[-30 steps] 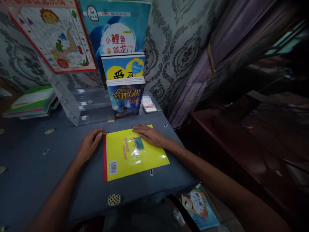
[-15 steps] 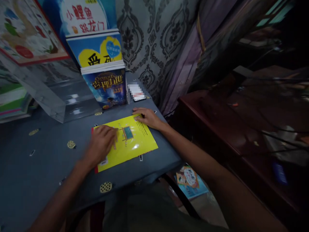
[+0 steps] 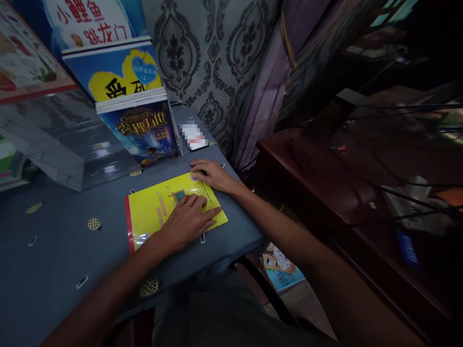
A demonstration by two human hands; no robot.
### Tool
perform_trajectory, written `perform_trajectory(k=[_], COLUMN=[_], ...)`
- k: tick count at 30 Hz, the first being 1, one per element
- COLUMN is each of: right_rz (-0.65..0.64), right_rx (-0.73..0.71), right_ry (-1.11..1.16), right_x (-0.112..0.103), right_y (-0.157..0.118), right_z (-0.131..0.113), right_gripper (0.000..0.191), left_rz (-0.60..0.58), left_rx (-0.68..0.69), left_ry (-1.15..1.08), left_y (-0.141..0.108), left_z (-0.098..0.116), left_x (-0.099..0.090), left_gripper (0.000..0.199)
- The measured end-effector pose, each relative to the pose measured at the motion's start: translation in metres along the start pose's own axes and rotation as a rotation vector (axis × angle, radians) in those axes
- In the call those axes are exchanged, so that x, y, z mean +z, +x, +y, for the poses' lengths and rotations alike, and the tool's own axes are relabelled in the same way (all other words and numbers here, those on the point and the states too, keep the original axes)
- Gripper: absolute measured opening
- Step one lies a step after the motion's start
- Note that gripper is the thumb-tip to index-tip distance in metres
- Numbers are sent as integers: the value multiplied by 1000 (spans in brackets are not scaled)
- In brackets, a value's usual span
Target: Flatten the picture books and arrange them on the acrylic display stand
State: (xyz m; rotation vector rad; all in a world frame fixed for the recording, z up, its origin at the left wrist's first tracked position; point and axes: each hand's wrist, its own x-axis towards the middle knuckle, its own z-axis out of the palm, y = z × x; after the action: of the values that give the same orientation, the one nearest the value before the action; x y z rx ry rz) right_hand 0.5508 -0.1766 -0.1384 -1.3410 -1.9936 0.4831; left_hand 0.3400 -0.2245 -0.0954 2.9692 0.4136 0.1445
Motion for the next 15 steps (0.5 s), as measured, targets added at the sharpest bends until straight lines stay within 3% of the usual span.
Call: perform_trajectory(k=[7,15], right_rz=[47,175], right_rx=[82,127], right_ry=[63,12], right_x=[-7,-5], right_y=[1,-2], right_z=[-7,-9], right_gripper=[60,59], left_rz=[74,124], left_rx=[-175,-243], left_ry=[40,133], left_y=[23,36], left_z=[-39,-61], left_x=[0,2], left_gripper=[40,42])
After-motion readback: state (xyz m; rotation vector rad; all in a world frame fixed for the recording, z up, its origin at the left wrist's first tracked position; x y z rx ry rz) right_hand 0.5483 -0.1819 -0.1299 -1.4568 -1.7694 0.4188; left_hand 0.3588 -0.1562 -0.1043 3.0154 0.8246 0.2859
